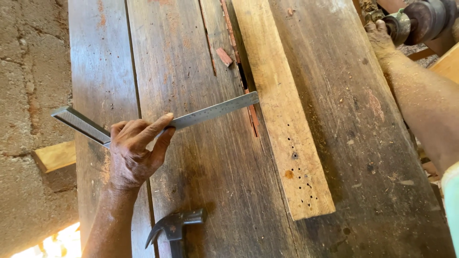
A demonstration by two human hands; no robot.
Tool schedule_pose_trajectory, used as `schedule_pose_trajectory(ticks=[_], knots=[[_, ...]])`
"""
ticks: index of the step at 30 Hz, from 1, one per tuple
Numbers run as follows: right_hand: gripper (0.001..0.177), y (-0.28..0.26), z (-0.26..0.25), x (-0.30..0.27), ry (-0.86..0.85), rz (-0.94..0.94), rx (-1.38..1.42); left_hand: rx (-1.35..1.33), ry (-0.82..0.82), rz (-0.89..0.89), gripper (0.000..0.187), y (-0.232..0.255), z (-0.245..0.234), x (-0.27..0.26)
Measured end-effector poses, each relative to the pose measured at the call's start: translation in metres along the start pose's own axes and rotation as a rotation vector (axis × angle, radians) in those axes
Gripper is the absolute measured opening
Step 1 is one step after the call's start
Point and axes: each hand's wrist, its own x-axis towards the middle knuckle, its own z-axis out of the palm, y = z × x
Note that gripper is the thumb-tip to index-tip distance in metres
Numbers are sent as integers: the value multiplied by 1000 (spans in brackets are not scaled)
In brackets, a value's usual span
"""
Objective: The person uses a metal square to align a wooden plank on a table saw and then pushes the plank through the blade to cut it. The person repeats this process multiple times, adjusting the plank and square between cuts.
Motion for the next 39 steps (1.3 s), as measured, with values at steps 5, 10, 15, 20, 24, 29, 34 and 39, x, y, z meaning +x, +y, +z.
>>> schedule_pose_trajectory(ticks=[5, 10, 15, 20, 24, 29, 34, 39], knots=[[89, -17, -40, 1, 18, 0, 47, 7, 6, -5, 31, -1, -2, 4], [87, -81, -62, -33, 17, -8, 98, 17, -2, 4, 29, -4, 1, 9], [86, -101, -62, -61, 18, -16, 139, -7, 26, 22, 32, -7, 5, 9], [84, -119, -56, -81, 6, -24, 188, 0, 3, 14, 32, -4, 10, 0], [83, -131, -53, -91, -1, -25, 227, -4, -9, -2, 36, -1, 12, -6], [82, -143, -55, -98, -6, -32, 272, 8, -27, -15, 38, -2, 15, -13], [80, -156, -53, -103, -9, -40, 319, 14, -11, 5, 39, -2, 21, -19], [79, -168, -52, -99, -1, -49, 367, 15, 6, 1, 38, -1, 22, -18]])
